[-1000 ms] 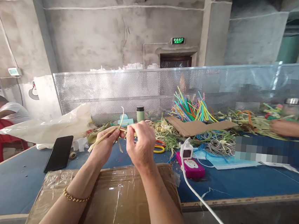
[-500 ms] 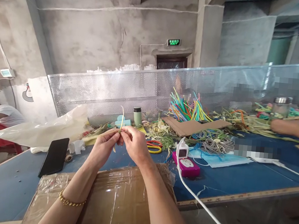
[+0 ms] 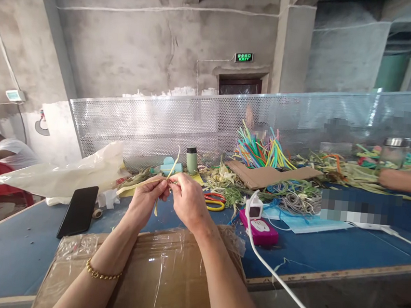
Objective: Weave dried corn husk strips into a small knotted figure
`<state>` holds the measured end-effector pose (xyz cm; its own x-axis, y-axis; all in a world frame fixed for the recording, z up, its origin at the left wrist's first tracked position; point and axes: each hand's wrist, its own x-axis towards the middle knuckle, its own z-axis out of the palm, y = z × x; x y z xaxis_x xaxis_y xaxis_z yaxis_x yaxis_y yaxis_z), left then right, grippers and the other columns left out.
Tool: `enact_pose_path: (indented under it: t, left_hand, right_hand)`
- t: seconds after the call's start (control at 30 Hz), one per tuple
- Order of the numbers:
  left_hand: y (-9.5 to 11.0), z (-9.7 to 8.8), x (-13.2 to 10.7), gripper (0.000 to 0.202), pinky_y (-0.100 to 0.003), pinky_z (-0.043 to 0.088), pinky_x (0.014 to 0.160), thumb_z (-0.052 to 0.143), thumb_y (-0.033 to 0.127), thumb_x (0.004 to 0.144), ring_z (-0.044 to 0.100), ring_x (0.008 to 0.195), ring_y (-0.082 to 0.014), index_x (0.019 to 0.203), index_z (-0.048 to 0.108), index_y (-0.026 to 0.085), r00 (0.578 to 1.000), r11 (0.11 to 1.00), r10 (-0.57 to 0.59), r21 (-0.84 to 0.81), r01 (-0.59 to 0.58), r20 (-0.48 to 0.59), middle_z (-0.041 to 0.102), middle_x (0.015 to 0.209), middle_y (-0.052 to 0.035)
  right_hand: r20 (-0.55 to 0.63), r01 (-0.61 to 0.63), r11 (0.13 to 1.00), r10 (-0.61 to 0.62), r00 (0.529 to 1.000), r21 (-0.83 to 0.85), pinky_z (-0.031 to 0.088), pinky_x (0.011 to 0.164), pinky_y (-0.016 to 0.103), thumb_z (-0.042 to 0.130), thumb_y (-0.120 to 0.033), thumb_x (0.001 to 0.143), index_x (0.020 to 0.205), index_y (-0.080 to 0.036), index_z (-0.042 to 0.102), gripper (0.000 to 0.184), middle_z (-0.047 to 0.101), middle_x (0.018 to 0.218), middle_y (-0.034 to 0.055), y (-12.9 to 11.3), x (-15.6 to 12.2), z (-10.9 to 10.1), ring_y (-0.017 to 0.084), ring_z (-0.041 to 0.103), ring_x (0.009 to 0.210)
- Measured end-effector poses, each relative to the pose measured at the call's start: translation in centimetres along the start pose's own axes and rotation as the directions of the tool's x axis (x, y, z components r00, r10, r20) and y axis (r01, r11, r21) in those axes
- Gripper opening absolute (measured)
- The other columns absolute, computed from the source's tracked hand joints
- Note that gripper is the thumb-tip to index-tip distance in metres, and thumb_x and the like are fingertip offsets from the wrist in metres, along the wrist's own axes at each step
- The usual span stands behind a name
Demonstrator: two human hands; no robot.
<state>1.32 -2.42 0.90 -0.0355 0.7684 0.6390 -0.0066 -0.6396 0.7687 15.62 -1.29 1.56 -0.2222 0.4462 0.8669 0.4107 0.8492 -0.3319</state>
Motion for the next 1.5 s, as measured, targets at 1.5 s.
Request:
enact_pose_path:
  t: [1.5]
  left_hand:
    - [0.6, 0.5, -0.3, 0.023, -0.027, 0.036, 0.056, 0.076, 0.033, 0.076, 0.049, 0.056, -0.0114, 0.067, 0.069, 0.013, 0.986, 0.948, -0.137, -0.278, 0.157, 0.092, 0.059, 0.059, -0.0011]
  right_hand:
    - [-0.1, -0.147, 0.949, 0.181, 0.978, 0.278, 0.044, 0.062, 0.027, 0.06, -0.026, 0.086, 0.069, -0.02, 0.059, 0.018, 0.057, 0.067, -0.0004, -0.5, 0.3, 0.0, 0.015, 0.052, 0.064]
